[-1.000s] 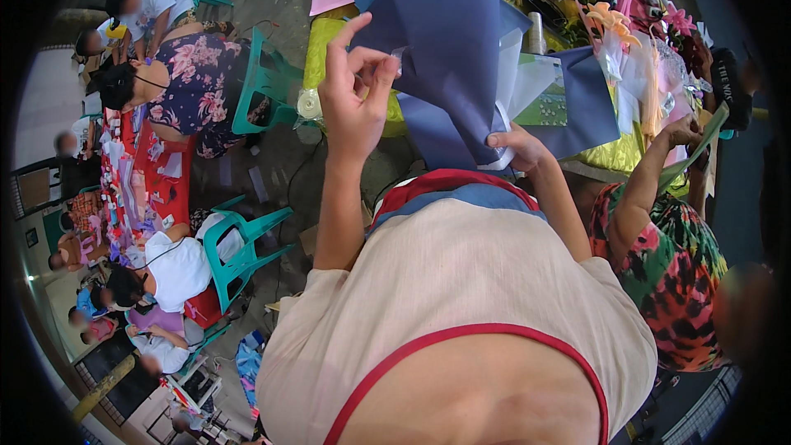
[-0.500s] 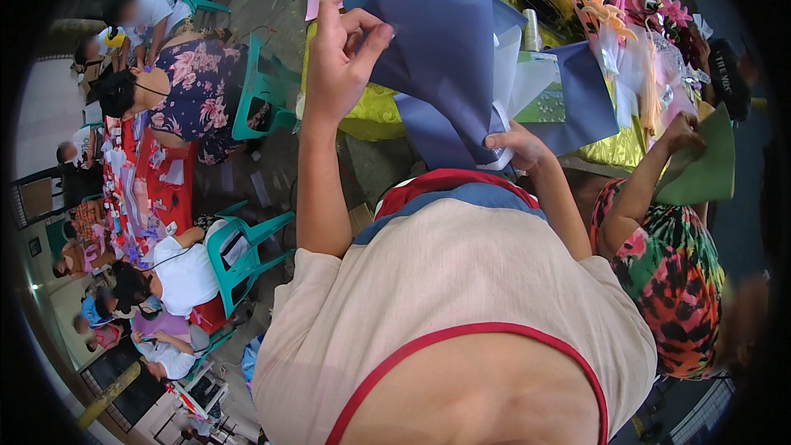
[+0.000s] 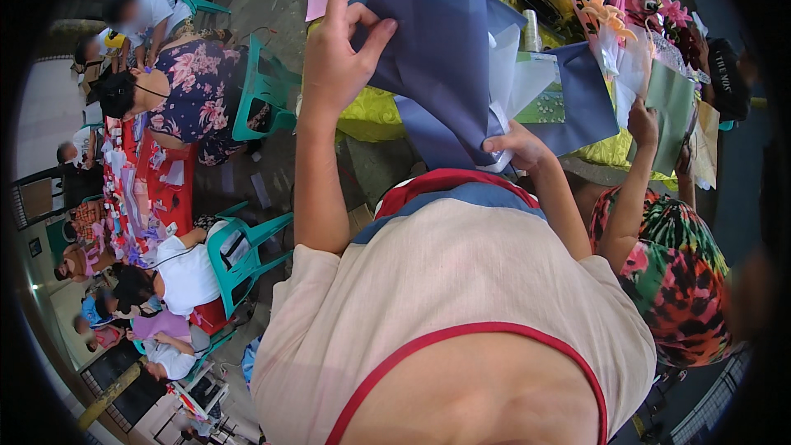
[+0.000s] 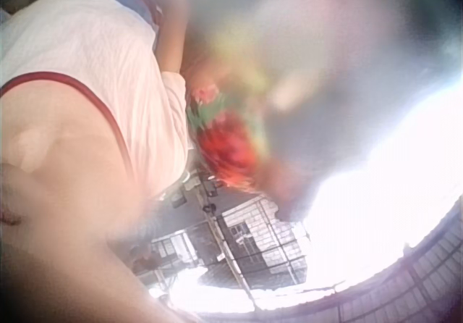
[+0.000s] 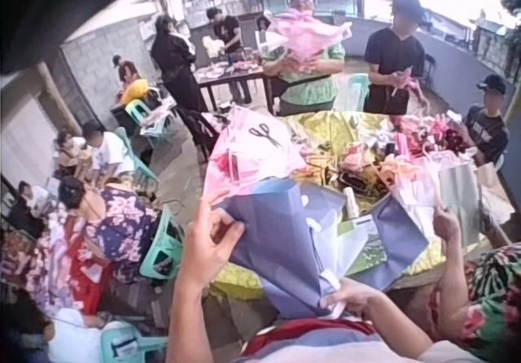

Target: The person assembles a floral arrangement by wrapping blue and white flowers in blue and white paper and using a stapler to secure the base of the wrapping.

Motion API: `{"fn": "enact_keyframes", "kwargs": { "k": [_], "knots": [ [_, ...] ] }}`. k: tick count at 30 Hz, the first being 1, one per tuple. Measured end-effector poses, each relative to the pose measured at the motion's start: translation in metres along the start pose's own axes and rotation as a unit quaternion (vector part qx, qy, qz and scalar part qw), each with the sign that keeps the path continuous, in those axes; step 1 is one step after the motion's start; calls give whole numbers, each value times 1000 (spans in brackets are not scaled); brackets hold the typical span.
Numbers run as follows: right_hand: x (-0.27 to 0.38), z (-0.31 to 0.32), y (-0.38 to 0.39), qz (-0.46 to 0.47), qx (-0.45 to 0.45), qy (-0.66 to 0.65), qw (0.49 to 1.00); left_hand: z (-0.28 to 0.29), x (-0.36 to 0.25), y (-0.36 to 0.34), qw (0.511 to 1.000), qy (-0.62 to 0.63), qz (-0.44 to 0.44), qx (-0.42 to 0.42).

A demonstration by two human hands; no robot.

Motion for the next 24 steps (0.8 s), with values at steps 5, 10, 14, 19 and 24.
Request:
{"fn": "enact_keyframes", "kwargs": {
  "k": [5,10,14,19,24],
  "knots": [
    [7,-6,7,7,-11,-2,1000,-2,4,-2,991,-109,-62,-56],
    [8,-4,7,15,-21,20,999,-3,6,-2,985,-116,-87,-88],
    [4,-2,3,55,-22,18,998,-1,2,-1,987,-110,-73,-92],
    [9,-3,5,67,-60,72,993,5,-13,1,977,-173,-54,-111],
    [16,-2,8,94,-69,96,989,6,-18,0,962,-239,-58,-122]
  ]
}}
Point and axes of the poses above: each hand's wrist, its own y-axis away from the middle knuckle, its own z-axis out of the back of the hand, x = y × z, the point moved 2 cm from there along -y, towards the middle knuckle, and after that the axes turned 3 degrees about -x, right-handed, at the moved point
